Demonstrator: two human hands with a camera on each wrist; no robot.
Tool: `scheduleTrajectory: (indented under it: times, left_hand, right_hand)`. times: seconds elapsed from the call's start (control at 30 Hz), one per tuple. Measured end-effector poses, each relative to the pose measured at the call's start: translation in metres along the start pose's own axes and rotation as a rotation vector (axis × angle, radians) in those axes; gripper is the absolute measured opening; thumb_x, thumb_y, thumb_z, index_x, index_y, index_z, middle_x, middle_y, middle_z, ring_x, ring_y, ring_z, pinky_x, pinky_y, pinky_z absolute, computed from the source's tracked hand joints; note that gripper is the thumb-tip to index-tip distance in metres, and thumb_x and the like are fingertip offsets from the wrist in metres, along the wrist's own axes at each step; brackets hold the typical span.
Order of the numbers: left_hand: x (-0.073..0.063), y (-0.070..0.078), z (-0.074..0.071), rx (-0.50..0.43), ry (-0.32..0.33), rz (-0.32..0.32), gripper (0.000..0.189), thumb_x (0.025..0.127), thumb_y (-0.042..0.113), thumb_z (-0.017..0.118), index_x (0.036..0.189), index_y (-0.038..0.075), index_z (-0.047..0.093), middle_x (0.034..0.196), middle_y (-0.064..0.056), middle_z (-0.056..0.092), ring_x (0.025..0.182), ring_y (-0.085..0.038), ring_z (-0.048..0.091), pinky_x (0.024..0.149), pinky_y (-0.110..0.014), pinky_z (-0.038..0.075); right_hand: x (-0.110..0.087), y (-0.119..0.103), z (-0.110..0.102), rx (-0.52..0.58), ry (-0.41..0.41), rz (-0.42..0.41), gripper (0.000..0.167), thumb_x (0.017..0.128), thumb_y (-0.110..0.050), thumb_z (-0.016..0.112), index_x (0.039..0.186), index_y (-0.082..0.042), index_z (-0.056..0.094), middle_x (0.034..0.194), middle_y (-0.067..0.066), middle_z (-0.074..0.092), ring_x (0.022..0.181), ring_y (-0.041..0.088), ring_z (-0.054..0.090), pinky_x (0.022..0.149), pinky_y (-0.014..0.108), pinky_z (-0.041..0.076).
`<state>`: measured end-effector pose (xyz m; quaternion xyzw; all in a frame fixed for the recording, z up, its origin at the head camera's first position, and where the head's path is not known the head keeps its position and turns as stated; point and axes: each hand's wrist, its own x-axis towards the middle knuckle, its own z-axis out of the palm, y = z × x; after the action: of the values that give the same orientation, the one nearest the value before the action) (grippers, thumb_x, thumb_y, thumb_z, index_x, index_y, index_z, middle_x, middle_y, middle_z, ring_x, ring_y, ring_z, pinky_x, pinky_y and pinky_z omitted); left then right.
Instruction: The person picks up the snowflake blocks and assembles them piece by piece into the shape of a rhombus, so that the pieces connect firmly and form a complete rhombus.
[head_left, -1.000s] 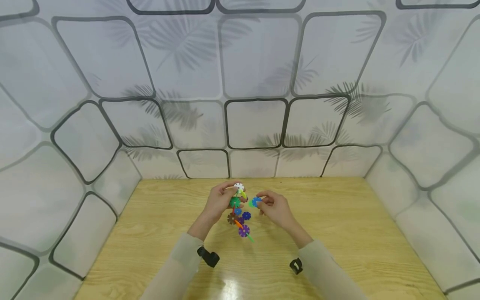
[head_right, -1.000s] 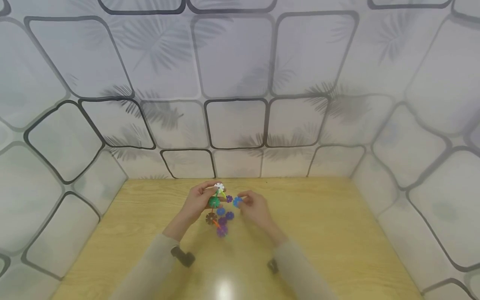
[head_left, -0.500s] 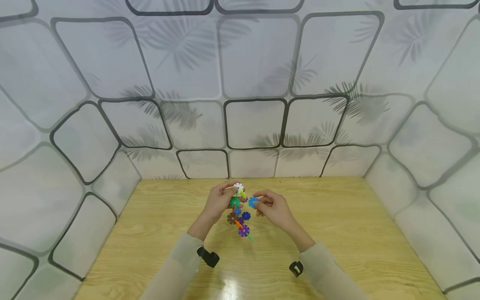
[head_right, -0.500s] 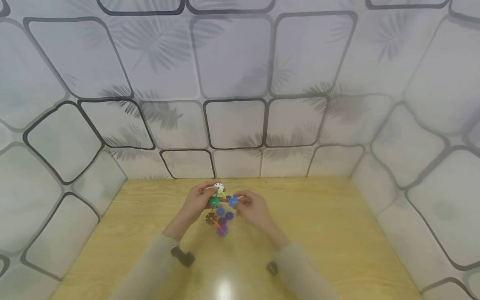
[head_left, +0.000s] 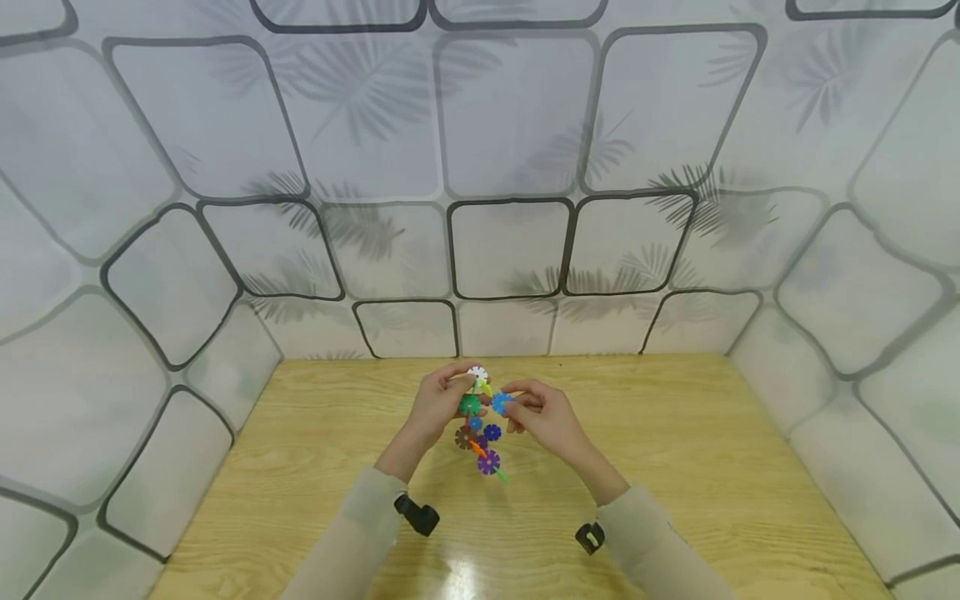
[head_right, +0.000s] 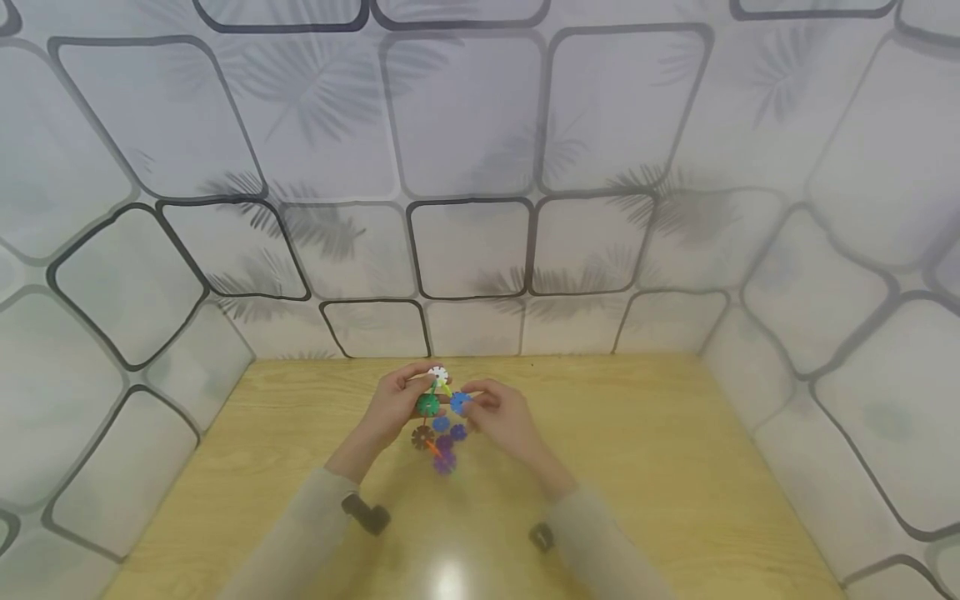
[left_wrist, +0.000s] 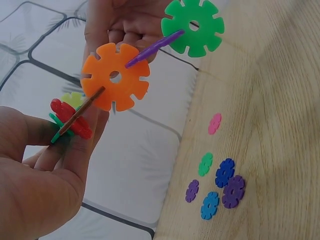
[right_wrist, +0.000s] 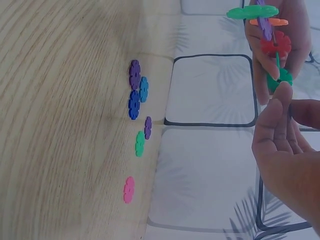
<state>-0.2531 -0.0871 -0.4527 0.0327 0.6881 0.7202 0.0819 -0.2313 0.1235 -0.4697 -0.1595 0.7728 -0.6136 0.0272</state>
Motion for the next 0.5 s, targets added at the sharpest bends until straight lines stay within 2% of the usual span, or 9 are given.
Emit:
scheduleTrajectory:
  times: [0.07, 0.23, 0.4, 0.47, 0.5]
  left_hand:
    - [-0.0003, 0.0002, 0.0002, -0.003, -0.006, 0.000, 0.035, 0.111, 0.012, 0.053, 0.142, 0.000, 0.062, 0.105, -0.024, 0.079, 0.072, -0.015, 0.078, 0.072, -0.035, 0.068]
    - [-0.0004, 0.0011, 0.0016, -0.005, -0.015, -0.004, 0.034, 0.111, 0.012, 0.054, 0.142, 0.001, 0.063, 0.105, -0.022, 0.079, 0.071, -0.012, 0.076, 0.069, -0.030, 0.067]
    - [0.0003, 0.0007, 0.0020, 0.004, -0.001, 0.004, 0.034, 0.110, 0.012, 0.054, 0.141, 0.001, 0.064, 0.098, -0.018, 0.080, 0.066, -0.013, 0.075, 0.075, -0.040, 0.069]
    - [0.0004, 0.0005, 0.0020, 0.008, 0.003, 0.008, 0.034, 0.110, 0.012, 0.054, 0.140, 0.000, 0.064, 0.098, -0.018, 0.080, 0.067, -0.015, 0.076, 0.078, -0.044, 0.068]
    - [0.0005, 0.0007, 0.0022, 0.009, 0.004, 0.008, 0.034, 0.110, 0.012, 0.054, 0.140, 0.001, 0.064, 0.099, -0.018, 0.080, 0.068, -0.016, 0.076, 0.078, -0.044, 0.068]
  right_hand:
    - [0.0002, -0.0016, 0.0011, 0.005, 0.001, 0.003, 0.028, 0.103, -0.006, 0.066, 0.130, 0.003, 0.067, 0.092, 0.014, 0.077, 0.080, 0.048, 0.072, 0.069, 0.036, 0.066]
    - [0.0005, -0.0039, 0.0034, 0.009, 0.013, 0.014, 0.028, 0.103, -0.007, 0.066, 0.129, 0.002, 0.067, 0.091, 0.012, 0.077, 0.075, 0.034, 0.074, 0.067, 0.030, 0.064]
    - [0.0011, -0.0032, 0.0062, 0.019, 0.037, 0.008, 0.025, 0.102, -0.005, 0.067, 0.127, 0.002, 0.068, 0.087, 0.011, 0.076, 0.071, 0.032, 0.073, 0.069, 0.047, 0.066]
    - [0.0018, -0.0017, 0.0074, 0.026, 0.051, 0.007, 0.025, 0.102, -0.004, 0.067, 0.125, 0.002, 0.068, 0.085, 0.010, 0.076, 0.069, 0.028, 0.073, 0.070, 0.050, 0.066]
    - [0.0021, -0.0010, 0.0080, 0.030, 0.058, 0.006, 0.024, 0.101, -0.004, 0.068, 0.125, 0.002, 0.068, 0.084, 0.009, 0.075, 0.068, 0.026, 0.073, 0.068, 0.047, 0.066]
